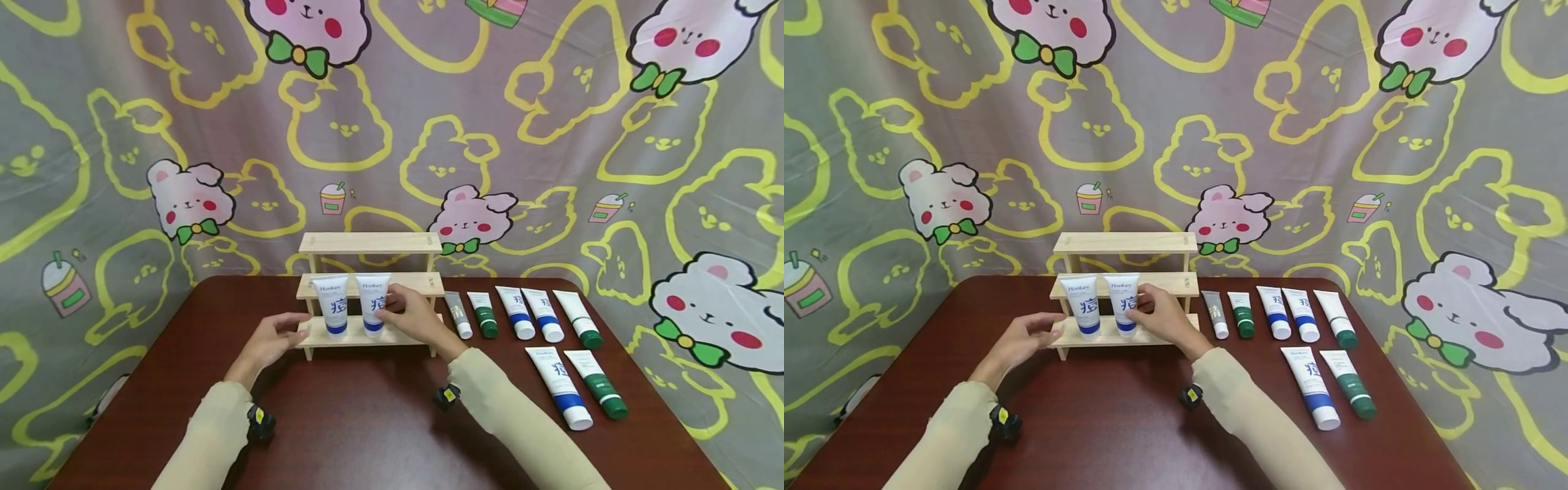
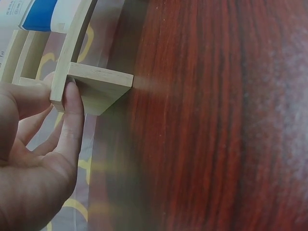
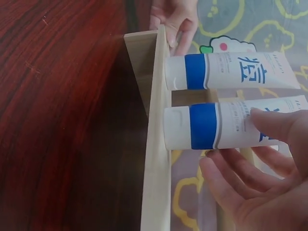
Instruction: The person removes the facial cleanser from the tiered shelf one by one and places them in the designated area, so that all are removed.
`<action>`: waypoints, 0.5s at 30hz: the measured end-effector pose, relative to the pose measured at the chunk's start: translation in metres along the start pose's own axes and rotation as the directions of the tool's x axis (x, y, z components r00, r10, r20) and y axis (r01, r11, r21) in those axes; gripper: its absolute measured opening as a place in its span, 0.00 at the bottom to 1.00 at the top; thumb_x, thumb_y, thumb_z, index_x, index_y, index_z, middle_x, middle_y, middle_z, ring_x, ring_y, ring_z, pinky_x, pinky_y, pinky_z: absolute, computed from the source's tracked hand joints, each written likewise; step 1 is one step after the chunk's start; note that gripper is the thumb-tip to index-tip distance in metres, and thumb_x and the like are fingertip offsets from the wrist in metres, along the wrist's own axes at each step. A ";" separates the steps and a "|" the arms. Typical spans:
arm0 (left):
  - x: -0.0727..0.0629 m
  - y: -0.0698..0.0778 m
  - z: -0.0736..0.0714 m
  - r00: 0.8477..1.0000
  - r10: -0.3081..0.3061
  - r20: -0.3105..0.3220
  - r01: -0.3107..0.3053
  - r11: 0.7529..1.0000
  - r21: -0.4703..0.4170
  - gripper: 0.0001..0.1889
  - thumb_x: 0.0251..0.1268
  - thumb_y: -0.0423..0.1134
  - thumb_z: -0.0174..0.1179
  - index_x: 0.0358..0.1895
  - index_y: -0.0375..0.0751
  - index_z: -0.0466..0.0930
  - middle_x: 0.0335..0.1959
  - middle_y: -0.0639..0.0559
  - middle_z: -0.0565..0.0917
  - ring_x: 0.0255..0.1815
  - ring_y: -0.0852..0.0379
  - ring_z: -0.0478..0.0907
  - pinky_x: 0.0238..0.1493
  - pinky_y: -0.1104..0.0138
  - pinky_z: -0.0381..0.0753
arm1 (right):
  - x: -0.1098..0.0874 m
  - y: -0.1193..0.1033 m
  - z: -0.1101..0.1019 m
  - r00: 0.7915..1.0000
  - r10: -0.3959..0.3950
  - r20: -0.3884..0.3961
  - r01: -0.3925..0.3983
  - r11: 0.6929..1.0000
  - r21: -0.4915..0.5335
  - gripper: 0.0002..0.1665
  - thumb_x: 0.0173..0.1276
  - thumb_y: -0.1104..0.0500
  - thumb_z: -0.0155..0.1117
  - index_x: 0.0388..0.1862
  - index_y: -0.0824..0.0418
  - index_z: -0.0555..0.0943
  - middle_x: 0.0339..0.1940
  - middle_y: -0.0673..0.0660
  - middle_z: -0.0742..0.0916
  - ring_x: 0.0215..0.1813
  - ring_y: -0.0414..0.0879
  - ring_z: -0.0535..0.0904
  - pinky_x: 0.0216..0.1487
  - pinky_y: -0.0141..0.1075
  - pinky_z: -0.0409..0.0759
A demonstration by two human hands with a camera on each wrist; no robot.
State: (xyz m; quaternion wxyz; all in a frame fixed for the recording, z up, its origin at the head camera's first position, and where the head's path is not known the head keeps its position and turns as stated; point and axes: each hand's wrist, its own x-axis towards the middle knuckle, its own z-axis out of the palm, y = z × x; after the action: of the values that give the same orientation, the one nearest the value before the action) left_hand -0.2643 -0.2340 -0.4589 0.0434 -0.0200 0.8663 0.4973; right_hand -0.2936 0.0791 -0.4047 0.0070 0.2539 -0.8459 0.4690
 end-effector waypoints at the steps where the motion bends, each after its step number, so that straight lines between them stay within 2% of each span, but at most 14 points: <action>1: 0.000 0.000 0.000 1.000 -0.001 -0.001 0.001 1.000 0.001 0.22 0.71 0.39 0.66 0.67 0.45 0.80 0.71 0.39 0.78 0.62 0.43 0.81 0.65 0.48 0.80 | 0.000 0.001 0.001 1.000 -0.005 -0.003 0.005 1.000 0.002 0.22 0.69 0.61 0.72 0.60 0.65 0.80 0.48 0.65 0.91 0.47 0.54 0.89 0.54 0.44 0.85; 15: 0.001 -0.001 0.000 1.000 0.014 0.000 -0.014 1.000 0.004 0.22 0.71 0.39 0.66 0.66 0.44 0.81 0.70 0.39 0.79 0.60 0.44 0.82 0.63 0.49 0.82 | -0.003 0.001 0.006 0.997 -0.037 -0.069 0.037 0.999 0.011 0.16 0.67 0.64 0.73 0.52 0.65 0.82 0.48 0.64 0.91 0.48 0.53 0.88 0.54 0.45 0.85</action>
State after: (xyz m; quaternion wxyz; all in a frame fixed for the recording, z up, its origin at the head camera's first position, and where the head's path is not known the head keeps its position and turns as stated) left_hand -0.2649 -0.2342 -0.4599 0.0401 -0.0137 0.8673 0.4960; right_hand -0.2900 0.0761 -0.4100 0.0432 0.2533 -0.8373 0.4826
